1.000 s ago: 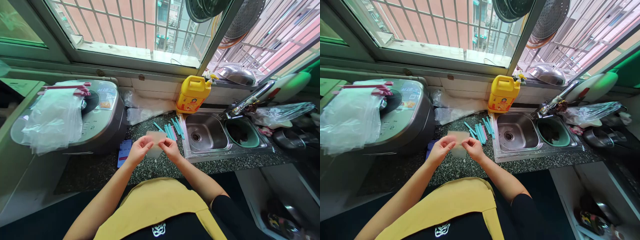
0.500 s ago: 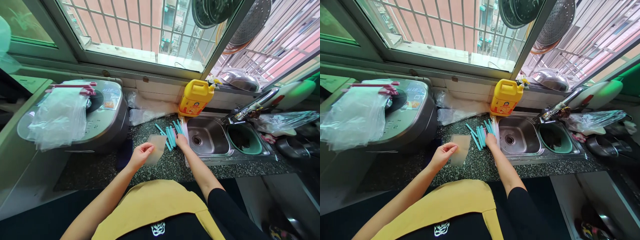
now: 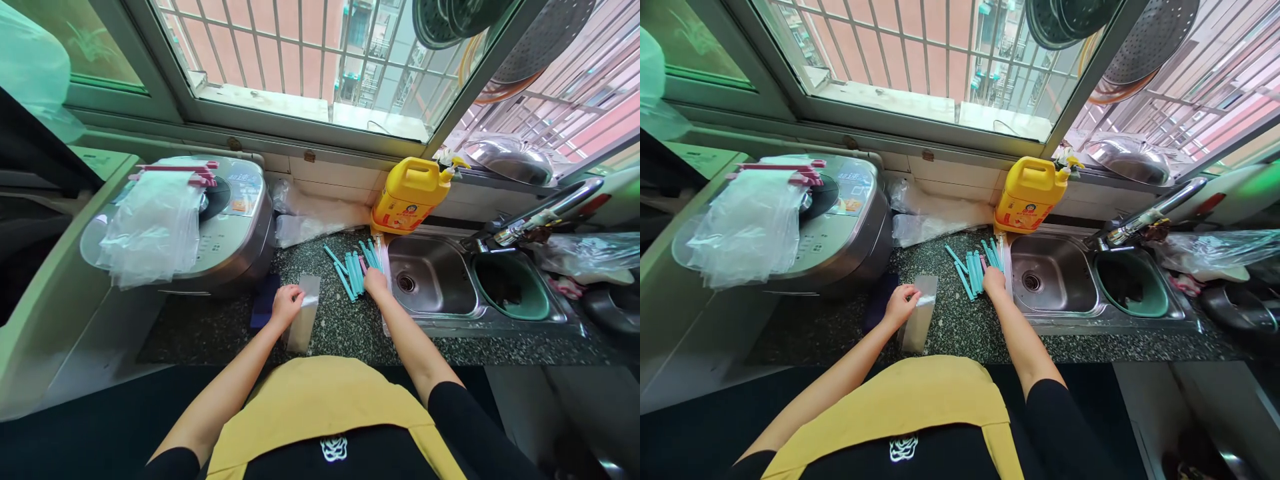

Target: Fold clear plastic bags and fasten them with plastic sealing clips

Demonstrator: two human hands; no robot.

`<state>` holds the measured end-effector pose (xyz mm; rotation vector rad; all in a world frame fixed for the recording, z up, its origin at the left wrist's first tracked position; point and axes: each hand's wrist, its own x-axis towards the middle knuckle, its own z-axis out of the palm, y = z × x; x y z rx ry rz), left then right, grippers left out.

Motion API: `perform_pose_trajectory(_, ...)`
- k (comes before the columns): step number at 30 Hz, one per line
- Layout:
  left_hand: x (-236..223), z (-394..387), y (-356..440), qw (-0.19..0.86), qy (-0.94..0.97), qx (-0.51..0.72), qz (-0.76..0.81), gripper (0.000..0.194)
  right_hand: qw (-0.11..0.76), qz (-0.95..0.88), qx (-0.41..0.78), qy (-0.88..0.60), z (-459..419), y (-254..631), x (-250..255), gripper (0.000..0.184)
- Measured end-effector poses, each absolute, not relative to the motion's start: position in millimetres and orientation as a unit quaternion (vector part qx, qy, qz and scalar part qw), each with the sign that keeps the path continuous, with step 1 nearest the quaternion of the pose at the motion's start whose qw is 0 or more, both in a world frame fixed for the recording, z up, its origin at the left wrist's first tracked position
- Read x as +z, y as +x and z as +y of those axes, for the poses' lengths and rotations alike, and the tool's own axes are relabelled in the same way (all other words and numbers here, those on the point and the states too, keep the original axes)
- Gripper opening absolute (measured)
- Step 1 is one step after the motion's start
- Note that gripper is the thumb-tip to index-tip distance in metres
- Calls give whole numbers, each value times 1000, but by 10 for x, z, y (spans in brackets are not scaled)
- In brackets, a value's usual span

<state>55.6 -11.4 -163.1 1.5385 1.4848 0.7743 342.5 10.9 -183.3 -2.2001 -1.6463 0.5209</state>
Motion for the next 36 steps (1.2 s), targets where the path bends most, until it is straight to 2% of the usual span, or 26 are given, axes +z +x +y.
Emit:
perform_pose_trajectory(4,-1519,-168,649,474,603,339,545,20,181,-534,180,-806,49,3444,-1689,23)
perform_pose_trajectory(8,-1364,-213,688,527,574,360,513,34,236,-536,173,-792,-145,3404,-1368,20)
perform_pose_trajectory(11,-1225,-229,712,552,559,366,499,37,314,-587,198,-720,-364,3238,-1073,17)
perform_pose_trajectory(13,-1114,-238,734,566,553,365,490,36,403,-641,237,-609,-495,3069,-889,11)
perform_pose_trajectory(14,-1054,-244,745,575,551,363,483,35,421,-661,254,-566,-545,2978,-810,8)
perform_pose_trajectory(19,-781,-280,746,618,568,324,436,30,430,-689,312,-493,-602,2639,-584,3)
perform_pose_trajectory(23,-729,-320,703,607,561,376,419,29,454,-661,328,-500,-574,2571,-516,5)
perform_pose_trajectory(27,-764,-373,650,557,595,439,379,58,472,-636,354,-497,-578,2567,-466,7)
perform_pose_trajectory(29,-751,-379,619,496,664,433,353,52,475,-628,362,-499,-582,2562,-456,8)
perform_pose_trajectory(32,-675,-349,589,425,769,374,297,31,472,-632,361,-498,-592,2555,-455,8)
perform_pose_trajectory(36,-552,-284,582,383,789,367,311,28,463,-661,296,-511,-648,2568,-445,8)
